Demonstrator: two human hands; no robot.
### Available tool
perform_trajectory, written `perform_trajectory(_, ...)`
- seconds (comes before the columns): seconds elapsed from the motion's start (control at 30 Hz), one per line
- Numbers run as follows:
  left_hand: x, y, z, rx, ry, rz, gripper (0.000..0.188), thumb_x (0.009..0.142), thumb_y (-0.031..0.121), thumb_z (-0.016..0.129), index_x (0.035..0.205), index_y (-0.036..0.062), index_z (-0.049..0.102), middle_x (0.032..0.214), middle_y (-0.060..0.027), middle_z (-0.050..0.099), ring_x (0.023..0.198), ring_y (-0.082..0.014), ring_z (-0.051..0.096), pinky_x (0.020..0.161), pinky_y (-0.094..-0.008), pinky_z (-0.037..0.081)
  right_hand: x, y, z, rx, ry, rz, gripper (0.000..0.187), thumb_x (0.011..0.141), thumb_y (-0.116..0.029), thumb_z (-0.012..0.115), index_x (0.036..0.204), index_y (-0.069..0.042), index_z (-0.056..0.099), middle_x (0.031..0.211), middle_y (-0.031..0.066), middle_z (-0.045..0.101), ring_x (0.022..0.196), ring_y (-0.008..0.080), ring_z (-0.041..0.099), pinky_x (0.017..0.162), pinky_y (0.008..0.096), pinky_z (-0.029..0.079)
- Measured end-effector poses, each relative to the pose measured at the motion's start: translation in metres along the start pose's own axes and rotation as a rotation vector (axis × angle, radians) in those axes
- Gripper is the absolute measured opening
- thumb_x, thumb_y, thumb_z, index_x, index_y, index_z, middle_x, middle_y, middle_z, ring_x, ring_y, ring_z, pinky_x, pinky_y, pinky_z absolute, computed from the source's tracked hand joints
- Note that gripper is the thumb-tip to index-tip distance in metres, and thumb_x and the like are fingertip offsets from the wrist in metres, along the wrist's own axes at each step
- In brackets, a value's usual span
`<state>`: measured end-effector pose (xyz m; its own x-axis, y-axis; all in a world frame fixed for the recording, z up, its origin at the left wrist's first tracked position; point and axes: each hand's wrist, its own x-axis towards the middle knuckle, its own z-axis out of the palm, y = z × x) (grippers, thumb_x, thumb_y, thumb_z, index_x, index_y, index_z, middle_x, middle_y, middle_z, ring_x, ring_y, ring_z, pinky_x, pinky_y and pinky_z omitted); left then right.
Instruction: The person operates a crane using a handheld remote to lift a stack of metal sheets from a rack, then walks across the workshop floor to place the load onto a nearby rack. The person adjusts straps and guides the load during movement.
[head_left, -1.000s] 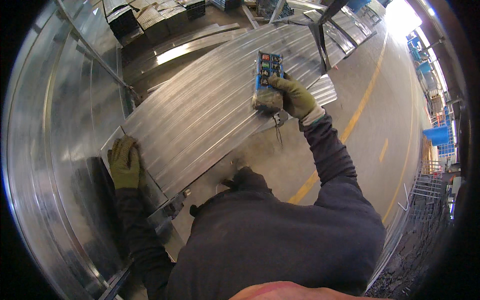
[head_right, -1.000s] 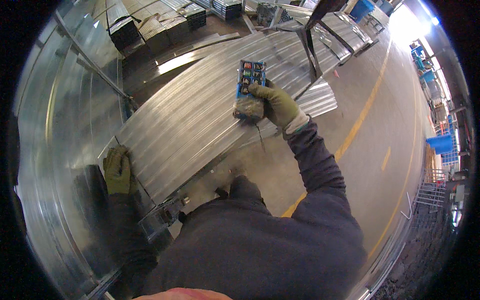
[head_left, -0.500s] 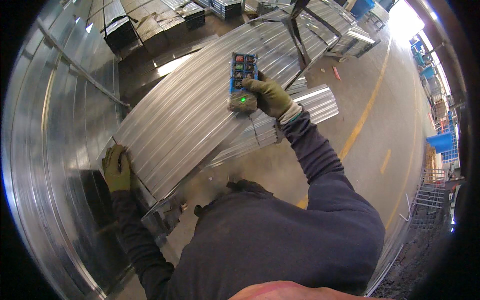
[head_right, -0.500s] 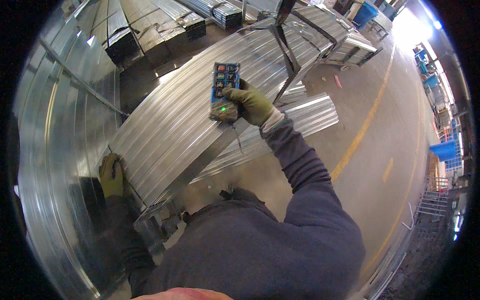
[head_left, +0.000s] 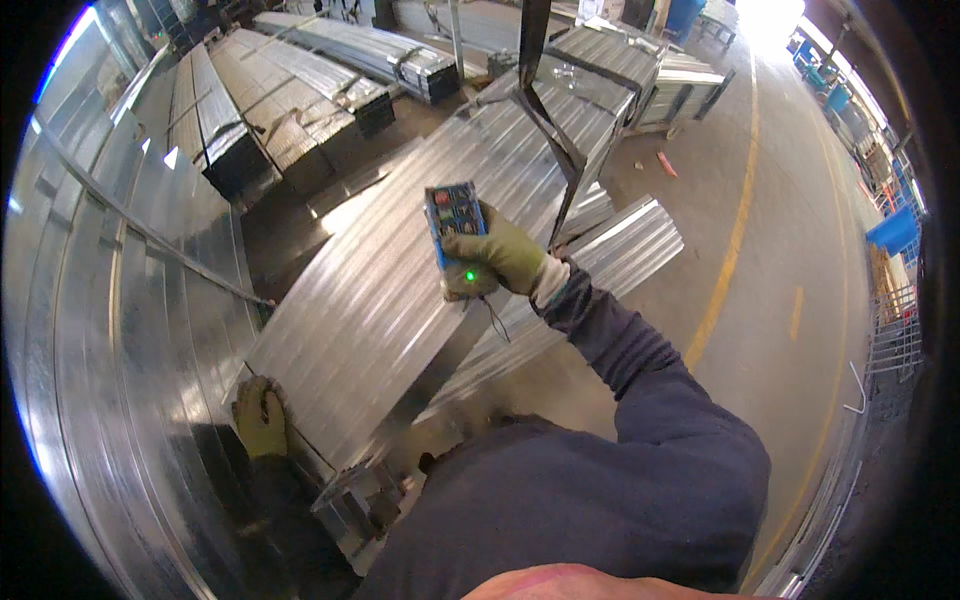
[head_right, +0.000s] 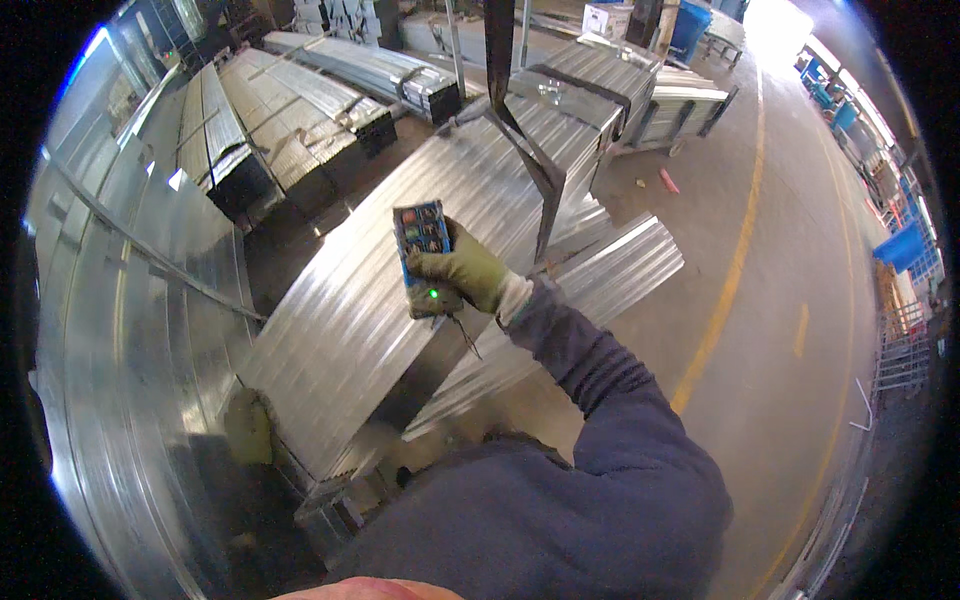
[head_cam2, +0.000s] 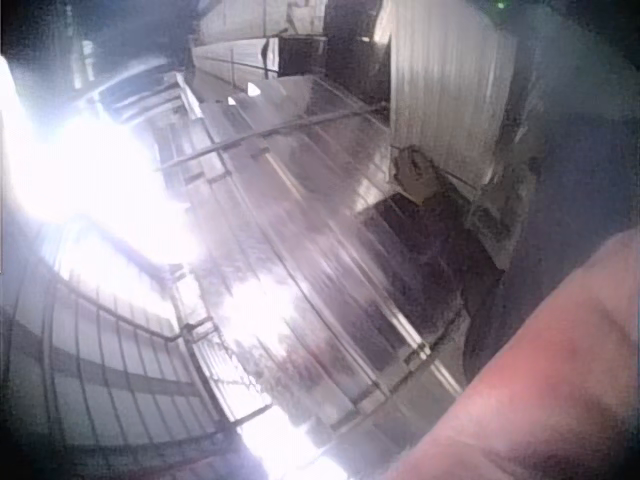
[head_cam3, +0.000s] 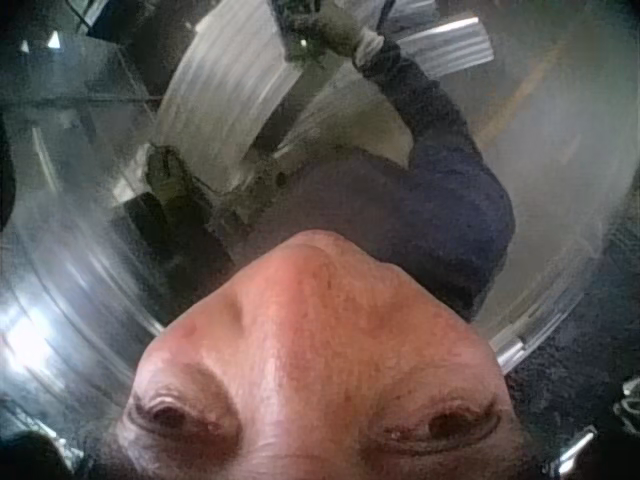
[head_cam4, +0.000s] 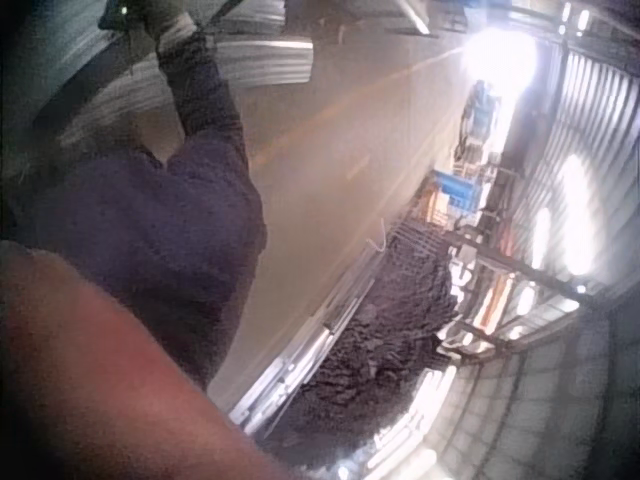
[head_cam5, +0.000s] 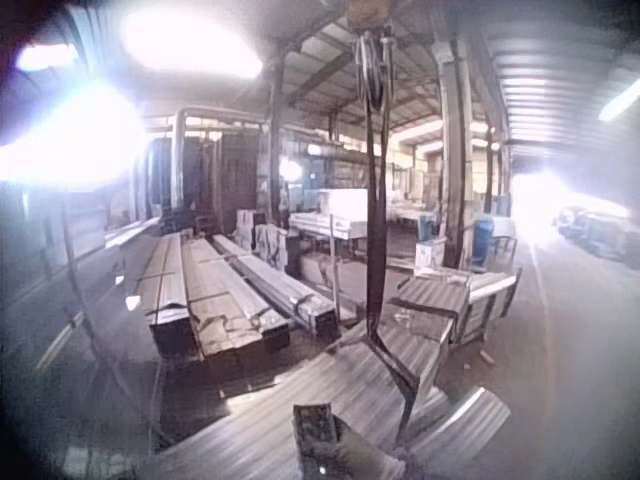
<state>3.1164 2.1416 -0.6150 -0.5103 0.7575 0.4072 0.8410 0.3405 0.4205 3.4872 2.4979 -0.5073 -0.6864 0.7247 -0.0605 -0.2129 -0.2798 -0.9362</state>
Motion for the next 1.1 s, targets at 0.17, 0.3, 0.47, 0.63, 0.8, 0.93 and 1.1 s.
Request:
perform_trajectory(0.17, -0.004, 0.005, -0.001, -0.048, -0.03, -0.024, 0.034, 0.097, 0.018, 0.068, 0.129, 0.0086, 0.072, 0.133, -0.0175, 0.071, 0.134, -0.0415, 0.058, 0.12, -0.0544, 0.034, -0.017, 0.001, -0.003, 0.089, -0.161, -0.089, 0.05, 0.092, -0.017, 0.085, 0.132, -0.008, 0.058, 0.107, 0.0002, 0.066, 0.094, 0.0126, 0.065, 0.081, 0.0355, 0.061)
perform_trajectory(0.3, 0.005, 0.007, 0.0, -0.056, 0.01, -0.017, 0.029, 0.094, 0.018, 0.068, 0.12, 0.0083, 0.073, 0.129, -0.0165, 0.072, 0.133, -0.0417, 0.058, 0.119, -0.0543, 0.034, -0.019, -0.001, 0.006, -0.07, -0.007, -0.157, 0.052, 0.092, -0.018, 0.086, 0.134, -0.009, 0.057, 0.108, 0.0005, 0.066, 0.095, 0.0146, 0.067, 0.083, 0.0371, 0.062)
perform_trajectory(0.47, 0.019, -0.001, -0.001, -0.069, 0.0, 0.125, 0.028, 0.097, 0.029, 0.057, 0.107, 0.0057, 0.07, 0.11, -0.0264, 0.069, 0.106, -0.0494, 0.063, 0.097, -0.0586, 0.047, -0.013, 0.005, 0.006, 0.053, -0.054, -0.133, 0.051, 0.092, -0.018, 0.086, 0.133, -0.008, 0.058, 0.106, 0.0029, 0.067, 0.094, 0.0176, 0.07, 0.078, 0.0399, 0.065)
perform_trajectory(0.63, 0.029, -0.004, 0.008, -0.023, 0.067, 0.192, 0.033, 0.099, 0.036, 0.056, 0.113, 0.01, 0.071, 0.113, -0.0209, 0.07, 0.108, -0.0441, 0.064, 0.099, -0.062, 0.044, 0.0, 0.018, -0.012, 0.016, -0.032, -0.145, 0.045, 0.095, -0.014, 0.081, 0.133, -0.006, 0.058, 0.105, 0.0053, 0.069, 0.09, 0.0208, 0.072, 0.075, 0.0418, 0.068)
perform_trajectory(0.8, 0.044, 0.002, 0.01, 0.013, 0.104, 0.177, 0.033, 0.099, 0.039, 0.06, 0.118, 0.0163, 0.073, 0.117, -0.01, 0.074, 0.116, -0.0343, 0.065, 0.108, -0.0638, 0.039, 0.005, 0.021, -0.026, 0.054, -0.024, -0.141, 0.045, 0.096, -0.015, 0.08, 0.134, -0.006, 0.058, 0.107, 0.0053, 0.07, 0.091, 0.0203, 0.073, 0.075, 0.0416, 0.068)
perform_trajectory(0.93, 0.059, 0.003, 0.003, 0.03, -0.012, 0.131, 0.032, 0.098, 0.039, 0.062, 0.119, 0.0174, 0.072, 0.112, -0.0102, 0.075, 0.115, -0.0336, 0.065, 0.107, -0.063, 0.04, 0.007, 0.015, -0.023, 0.027, -0.064, -0.203, 0.045, 0.095, -0.017, 0.083, 0.132, -0.008, 0.059, 0.108, 0.0041, 0.07, 0.089, 0.0178, 0.072, 0.077, 0.0392, 0.066)
perform_trajectory(1.1, 0.095, 0.002, 0.012, -0.208, -0.119, 0.206, 0.019, 0.092, 0.026, 0.067, 0.095, 0.0074, 0.072, 0.097, -0.0184, 0.069, 0.1, -0.0401, 0.065, 0.094, -0.0552, 0.049, -0.002, 0.006, -0.024, 0.044, 0.02, -0.225, 0.066, 0.088, -0.021, 0.089, 0.142, -0.009, 0.054, 0.122, 0.0045, 0.067, 0.104, 0.0196, 0.07, 0.079, 0.0398, 0.066)
